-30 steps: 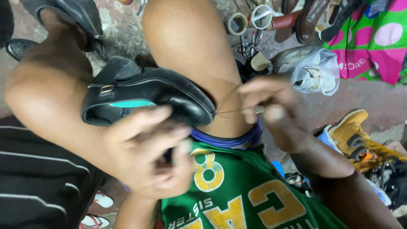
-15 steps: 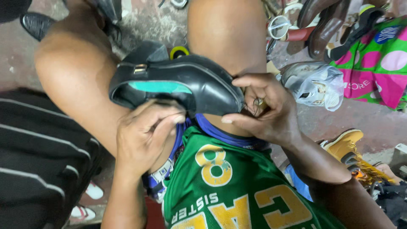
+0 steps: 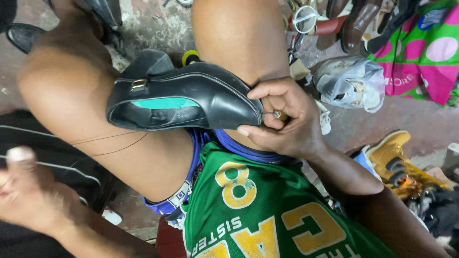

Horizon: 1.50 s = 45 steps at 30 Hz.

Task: The person sews a black shoe using a needle and thread. They repeatedly pass the needle through the shoe's upper and pull the thread to secure stitches.

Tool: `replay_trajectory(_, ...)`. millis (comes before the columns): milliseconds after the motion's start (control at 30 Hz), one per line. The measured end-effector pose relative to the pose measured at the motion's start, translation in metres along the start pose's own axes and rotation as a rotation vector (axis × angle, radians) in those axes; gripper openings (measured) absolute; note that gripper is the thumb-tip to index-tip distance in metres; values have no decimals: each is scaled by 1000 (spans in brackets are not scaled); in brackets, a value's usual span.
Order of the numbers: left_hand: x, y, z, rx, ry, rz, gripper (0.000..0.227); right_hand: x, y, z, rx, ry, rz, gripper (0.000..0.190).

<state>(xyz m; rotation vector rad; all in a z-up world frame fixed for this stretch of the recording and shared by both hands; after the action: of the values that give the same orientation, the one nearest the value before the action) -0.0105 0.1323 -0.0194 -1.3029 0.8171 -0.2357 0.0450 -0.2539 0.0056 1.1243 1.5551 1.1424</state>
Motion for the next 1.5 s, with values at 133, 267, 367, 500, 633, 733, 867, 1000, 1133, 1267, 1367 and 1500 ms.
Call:
replay_trajectory(133, 3, -5, -4, 162, -67, 169, 33, -3, 2, 5, -37, 28, -64, 60)
replay_trajectory(267, 31, -42, -33, 523, 3, 302, 9, -5, 4, 7, -60, 50, -100, 58)
replay_trajectory(367, 62, -73, -68, 788, 352, 349, 17, -4, 6, 8, -46, 42, -108, 60)
replay_trajectory(500, 101, -89, -77, 755, 690, 262, 19, -1, 5, 7, -83, 33, -167, 61)
replay_trajectory(633, 112, -93, -71, 762, 763, 248, 15, -3, 4, 5, -88, 17, -212, 62)
replay_trajectory(733, 112, -90, -68, 600, 781, 170, 10, -2, 7, 9, -95, 34, -186, 63)
replay_trajectory(867, 108, -91, -71, 485, 824, 178, 10, -3, 18, 7, -15, 82, -219, 67)
replay_trajectory(1000, 113, -92, -68, 527, 853, 209, 13, -30, 27, 0, 146, 228, -573, 107)
replay_trajectory(1133, 115, -86, -67, 512, 864, 247, 22, -53, 34, -6, -57, 337, -878, 97)
replay_trajectory(1267, 113, -81, -72, 412, 797, 170, 38, -39, 32, -4, -101, 246, -776, 85)
replay_trajectory(1367, 111, -81, -82, 258, 725, -129, 42, -14, 27, 0, -95, 142, -658, 76)
replay_trajectory(1500, 114, -73, -89, -44, 787, -378, 28, -22, 32, 0, -16, 89, -609, 44)
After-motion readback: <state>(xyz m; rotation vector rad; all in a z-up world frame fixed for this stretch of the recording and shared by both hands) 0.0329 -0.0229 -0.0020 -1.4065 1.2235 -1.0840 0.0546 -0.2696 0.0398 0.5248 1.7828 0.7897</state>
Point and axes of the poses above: each hand's wrist, its own z-axis towards the middle knuckle, its own x-axis out of the palm, y = z × x, the point moved 2 cm from there along z, towards the middle knuckle, and after that the axes turned 7 degrees about -y, right-handed, at the moved point
